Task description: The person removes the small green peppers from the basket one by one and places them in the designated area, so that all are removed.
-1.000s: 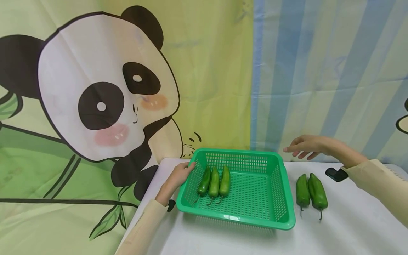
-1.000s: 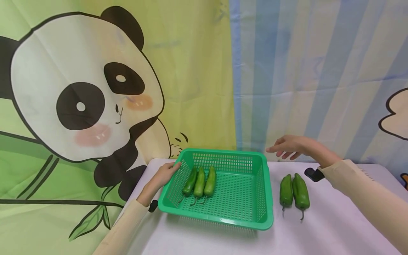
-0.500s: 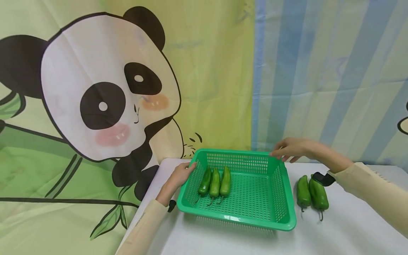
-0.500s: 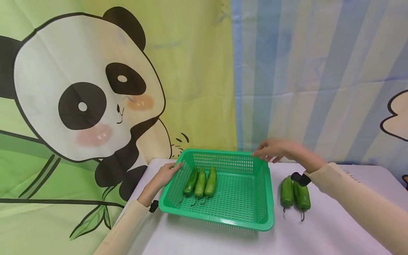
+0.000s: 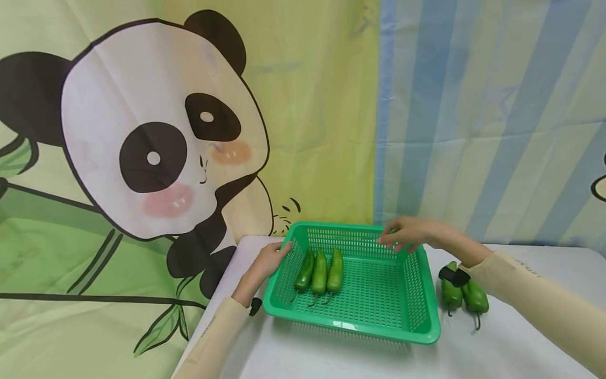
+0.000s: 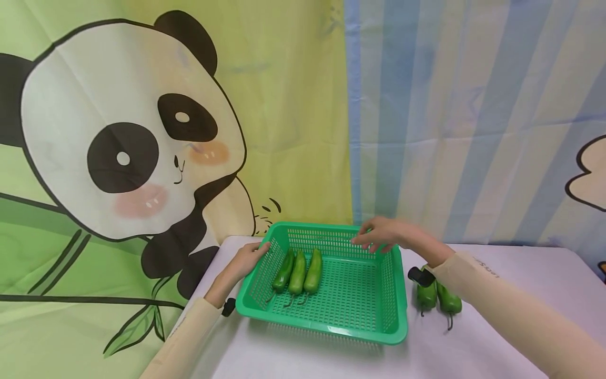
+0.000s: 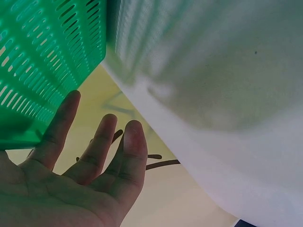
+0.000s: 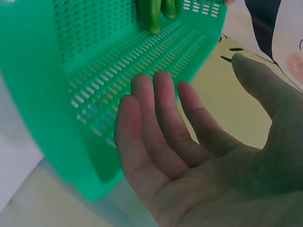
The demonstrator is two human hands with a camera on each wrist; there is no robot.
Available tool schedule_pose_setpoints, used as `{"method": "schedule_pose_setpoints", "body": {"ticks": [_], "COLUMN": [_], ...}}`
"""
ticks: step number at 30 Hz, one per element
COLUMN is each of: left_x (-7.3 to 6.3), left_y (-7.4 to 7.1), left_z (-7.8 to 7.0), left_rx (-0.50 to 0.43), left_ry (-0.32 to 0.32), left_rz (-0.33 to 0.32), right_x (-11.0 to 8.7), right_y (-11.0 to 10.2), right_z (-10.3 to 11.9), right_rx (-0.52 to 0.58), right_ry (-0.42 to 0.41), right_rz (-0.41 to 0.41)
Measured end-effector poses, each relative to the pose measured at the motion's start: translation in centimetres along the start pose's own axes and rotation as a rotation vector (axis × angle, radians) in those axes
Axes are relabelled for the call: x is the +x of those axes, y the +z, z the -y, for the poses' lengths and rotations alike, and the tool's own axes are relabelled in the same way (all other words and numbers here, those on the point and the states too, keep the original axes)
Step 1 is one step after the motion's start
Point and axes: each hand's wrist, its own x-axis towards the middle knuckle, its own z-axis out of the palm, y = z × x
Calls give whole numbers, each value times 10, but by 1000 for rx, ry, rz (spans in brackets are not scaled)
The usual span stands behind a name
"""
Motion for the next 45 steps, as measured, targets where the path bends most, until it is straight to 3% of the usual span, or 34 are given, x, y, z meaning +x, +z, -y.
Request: {"method": "schedule_pose_setpoints", "body": {"ticks": [19, 37, 45], "left_x": [0, 0, 2], "left_y": [1, 1, 0], "left_z": [1, 2, 0], "left_rx": [23, 17, 9], "left_ry": [3, -8, -4], "left_rz": [-9, -6, -4], "right_x": [32, 76, 95], "right_y": [46, 77, 87], "right_z": [17, 25, 27], "right_rx": [-16, -76, -111], "right_ry": [-2, 95, 175], "right_rz": [26, -34, -59]}}
